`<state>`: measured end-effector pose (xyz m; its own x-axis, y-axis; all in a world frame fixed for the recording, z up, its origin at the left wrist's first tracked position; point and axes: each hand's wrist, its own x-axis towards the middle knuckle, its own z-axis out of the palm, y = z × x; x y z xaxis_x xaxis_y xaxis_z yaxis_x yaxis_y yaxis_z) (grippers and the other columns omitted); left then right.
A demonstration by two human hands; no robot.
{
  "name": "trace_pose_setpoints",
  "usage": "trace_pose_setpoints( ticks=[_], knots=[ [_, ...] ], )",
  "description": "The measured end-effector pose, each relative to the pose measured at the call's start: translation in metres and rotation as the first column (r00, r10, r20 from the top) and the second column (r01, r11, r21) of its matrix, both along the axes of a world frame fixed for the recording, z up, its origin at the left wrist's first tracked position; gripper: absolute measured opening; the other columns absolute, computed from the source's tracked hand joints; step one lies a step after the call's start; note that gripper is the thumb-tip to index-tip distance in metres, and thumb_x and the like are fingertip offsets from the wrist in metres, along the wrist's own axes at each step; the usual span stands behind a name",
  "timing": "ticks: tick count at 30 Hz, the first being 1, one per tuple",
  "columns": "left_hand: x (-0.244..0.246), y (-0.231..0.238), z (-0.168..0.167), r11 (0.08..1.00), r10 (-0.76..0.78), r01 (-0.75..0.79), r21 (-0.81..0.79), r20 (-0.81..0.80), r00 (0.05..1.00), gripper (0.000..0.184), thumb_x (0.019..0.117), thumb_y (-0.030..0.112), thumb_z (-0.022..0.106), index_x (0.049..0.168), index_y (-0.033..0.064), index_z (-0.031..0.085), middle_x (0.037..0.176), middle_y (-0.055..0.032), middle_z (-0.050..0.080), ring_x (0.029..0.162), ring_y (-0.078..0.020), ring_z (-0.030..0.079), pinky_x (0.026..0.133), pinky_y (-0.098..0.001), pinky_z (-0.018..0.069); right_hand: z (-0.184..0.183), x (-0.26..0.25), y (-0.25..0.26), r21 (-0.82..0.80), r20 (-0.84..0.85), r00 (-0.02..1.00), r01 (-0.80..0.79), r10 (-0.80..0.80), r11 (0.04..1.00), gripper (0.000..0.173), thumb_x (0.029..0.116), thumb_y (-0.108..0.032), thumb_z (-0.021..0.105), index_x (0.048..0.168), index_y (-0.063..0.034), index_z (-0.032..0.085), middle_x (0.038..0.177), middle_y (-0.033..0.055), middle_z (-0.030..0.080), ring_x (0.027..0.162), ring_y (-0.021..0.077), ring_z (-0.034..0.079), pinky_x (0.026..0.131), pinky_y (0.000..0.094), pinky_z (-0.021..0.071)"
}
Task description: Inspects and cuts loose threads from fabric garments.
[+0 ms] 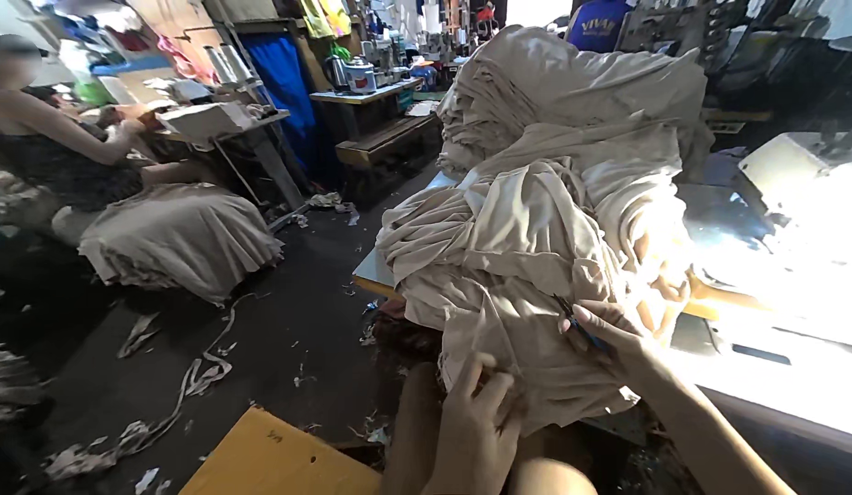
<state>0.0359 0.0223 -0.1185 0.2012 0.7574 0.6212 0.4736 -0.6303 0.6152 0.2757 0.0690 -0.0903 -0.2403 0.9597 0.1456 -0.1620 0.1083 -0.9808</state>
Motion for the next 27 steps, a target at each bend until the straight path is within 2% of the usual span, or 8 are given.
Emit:
trace_pose_setpoints(
  ticks=[3, 6, 8, 10, 13, 16, 20, 27],
  knots=[
    [0.022, 0.011, -0.01, 0.99, 0.096, -0.095, -0.105, 0.0, 0.995, 0.042, 0.0827, 0.04, 0.08, 0.1, 0.0017, 0.073, 0.107, -0.0162, 0.066, 0.084, -0.0144, 0.067, 0.072, -0.0257, 0.0577, -0.001, 0.006, -0.005, 0.049, 0.102, 0.995, 0.018, -0.023, 0.999, 0.029, 0.0994, -0.039, 0.063, 0.091, -0.0134, 0.073, 0.063, -0.0072, 0.056, 0.048, -0.0024, 0.045, 0.044, 0.0131, 0.0366],
    [0.018, 0.011, -0.017, 0.963, 0.158, -0.143, -0.23, 0.047, 0.986, 0.051, 0.0784, 0.043, 0.083, 0.1, -0.0017, 0.071, 0.112, -0.0176, 0.063, 0.086, -0.0144, 0.067, 0.073, -0.0273, 0.0587, -0.007, 0.01, -0.012, 0.165, 0.217, 0.973, 0.037, -0.073, 0.986, 0.027, 0.0978, -0.039, 0.067, 0.095, -0.0129, 0.075, 0.071, -0.0101, 0.064, 0.056, -0.0036, 0.052, 0.051, 0.0139, 0.0429],
    [0.016, 0.01, -0.028, 0.961, 0.177, -0.16, -0.227, 0.057, 0.982, 0.04, 0.0802, 0.04, 0.083, 0.093, 0.0025, 0.075, 0.117, -0.0158, 0.063, 0.094, -0.0125, 0.067, 0.079, -0.0248, 0.0592, -0.012, 0.007, -0.014, 0.236, 0.251, 0.965, 0.017, -0.078, 0.972, 0.026, 0.0987, -0.037, 0.067, 0.097, -0.0119, 0.074, 0.076, -0.0108, 0.067, 0.063, -0.0047, 0.057, 0.057, 0.0135, 0.0477],
    [0.023, 0.017, -0.04, 0.974, 0.202, -0.188, -0.123, 0.113, 0.973, 0.024, 0.0814, 0.029, 0.083, 0.086, 0.0066, 0.077, 0.11, -0.0137, 0.064, 0.093, -0.0101, 0.067, 0.08, -0.0207, 0.0588, -0.013, 0.001, -0.01, 0.289, 0.288, 0.954, -0.007, -0.079, 0.957, 0.028, 0.0988, -0.037, 0.067, 0.096, -0.01, 0.073, 0.077, -0.0089, 0.067, 0.066, -0.0033, 0.059, 0.059, 0.015, 0.0494],
    [0.03, 0.016, -0.04, 0.978, 0.196, -0.18, -0.106, 0.16, 0.968, 0.009, 0.0815, 0.014, 0.078, 0.084, 0.0059, 0.078, 0.109, -0.0142, 0.065, 0.1, -0.0131, 0.065, 0.088, -0.0239, 0.0556, -0.01, -0.009, -0.007, 0.353, 0.333, 0.942, -0.075, -0.05, 0.933, 0.03, 0.0996, -0.037, 0.065, 0.096, -0.0082, 0.072, 0.077, -0.0078, 0.065, 0.066, -0.0042, 0.057, 0.058, 0.0138, 0.0472],
    [0.017, 0.011, -0.031, 0.976, 0.082, -0.034, -0.216, 0.218, 0.972, 0.007, 0.0848, 0.008, 0.073, 0.086, 0.0013, 0.076, 0.113, -0.0144, 0.064, 0.103, -0.0112, 0.064, 0.089, -0.0217, 0.056, -0.016, -0.011, -0.007, 0.443, 0.416, 0.906, -0.125, -0.079, 0.888, 0.029, 0.0989, -0.033, 0.066, 0.094, -0.0046, 0.071, 0.078, -0.0025, 0.063, 0.068, -0.0021, 0.056, 0.06, 0.0148, 0.047],
    [-0.011, 0.005, -0.011, 0.835, -0.053, 0.244, -0.494, 0.369, 0.928, 0.016, 0.0942, 0.011, 0.067, 0.097, -0.0044, 0.072, 0.115, -0.0135, 0.062, 0.106, -0.0103, 0.064, 0.09, -0.023, 0.0569, -0.024, -0.012, -0.014, 0.57, 0.593, 0.768, -0.188, -0.242, 0.8, 0.037, 0.0972, -0.042, 0.067, 0.091, -0.0063, 0.069, 0.076, 0.0045, 0.063, 0.068, 0.0072, 0.06, 0.06, 0.0228, 0.0513],
    [-0.019, 0.001, -0.011, 0.737, -0.044, 0.354, -0.576, 0.482, 0.875, 0.015, 0.0981, 0.014, 0.063, 0.095, 0.0008, 0.07, 0.108, -0.0065, 0.066, 0.096, -0.0059, 0.064, 0.083, -0.0212, 0.0553, -0.027, -0.024, -0.019, 0.694, 0.669, 0.564, -0.242, -0.483, 0.678, 0.036, 0.0967, -0.045, 0.062, 0.089, -0.0106, 0.069, 0.076, 0.0028, 0.063, 0.06, 0.0126, 0.06, 0.05, 0.0307, 0.0508]
  ],
)
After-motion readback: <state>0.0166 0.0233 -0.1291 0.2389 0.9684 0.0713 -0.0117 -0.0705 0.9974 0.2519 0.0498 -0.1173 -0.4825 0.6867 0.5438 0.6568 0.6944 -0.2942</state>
